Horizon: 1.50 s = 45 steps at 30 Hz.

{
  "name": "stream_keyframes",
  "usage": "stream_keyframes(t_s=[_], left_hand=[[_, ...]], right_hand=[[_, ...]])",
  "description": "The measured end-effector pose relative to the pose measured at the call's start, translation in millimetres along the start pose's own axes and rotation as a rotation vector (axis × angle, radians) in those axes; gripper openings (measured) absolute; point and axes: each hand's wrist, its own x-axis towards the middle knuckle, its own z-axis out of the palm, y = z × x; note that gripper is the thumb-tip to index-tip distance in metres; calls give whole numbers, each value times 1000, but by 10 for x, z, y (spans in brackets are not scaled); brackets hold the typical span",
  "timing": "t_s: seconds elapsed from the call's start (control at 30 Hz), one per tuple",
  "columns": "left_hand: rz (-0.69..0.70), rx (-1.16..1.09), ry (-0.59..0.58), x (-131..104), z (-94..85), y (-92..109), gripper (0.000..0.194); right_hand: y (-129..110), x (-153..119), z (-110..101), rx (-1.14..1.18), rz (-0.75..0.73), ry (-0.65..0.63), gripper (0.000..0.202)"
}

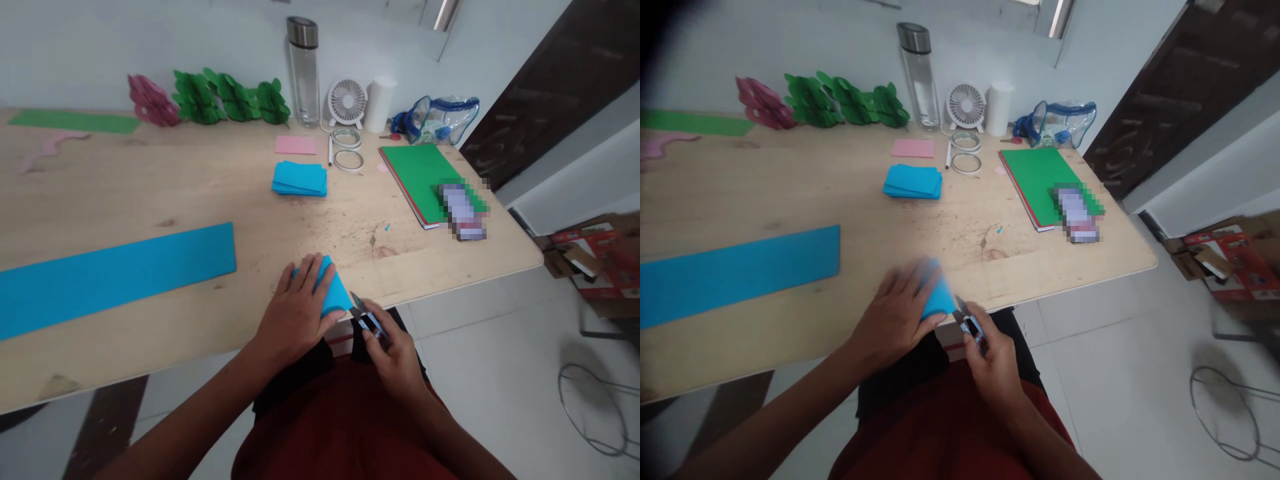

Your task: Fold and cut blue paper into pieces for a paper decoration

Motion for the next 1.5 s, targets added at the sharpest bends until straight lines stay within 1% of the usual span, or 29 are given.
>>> stream_keyframes(t_s=[0.1, 0.23, 0.33, 0.4, 0.5, 0.6, 0.67, 0.73, 0.97, 1.13, 1.23, 1.37, 1.43, 1.5], left_hand=[[8, -21, 2, -1, -8, -6, 67], [12, -52, 20, -4, -7, -17, 68], [14, -63, 21, -2, -11, -18, 67], [19, -51, 9, -2, -17, -17, 67], [32, -32, -1, -8, -25, -20, 67], [66, -32, 6, -23, -29, -26, 73], [84, -32, 12, -33, -34, -28, 79], [95, -29, 14, -37, -48, -28, 80], [130, -114, -34, -29, -143, -49, 67], [120, -229, -36, -26, -146, -124, 57], [123, -259, -33, -23, -145, -150, 51], [145, -213, -59, -24, -145, -127, 57], [152, -189, -65, -24, -144, -110, 61], [153, -187, -66, -23, -146, -103, 59]], right_hand=[[-27, 4, 27, -53, -8, 16, 45], [-51, 50, 17, -72, -9, 5, 46], [-34, 83, -26, -79, 18, 97, 45], [-19, 93, -41, -85, 22, 117, 45], [12, 80, -45, -71, 34, 66, 46], [65, 31, -69, -28, 72, 82, 46], [101, -16, -98, 5, 76, 96, 46], [120, -65, -125, 37, 71, 101, 46], [52, -137, -176, 137, 69, 68, 45], [8, -155, -165, 177, 81, 44, 44], [-2, -179, -152, 186, 93, 24, 43], [17, -219, -157, 185, 119, -21, 41], [30, -239, -165, 184, 132, -22, 41], [32, -255, -169, 178, 142, -10, 40]])
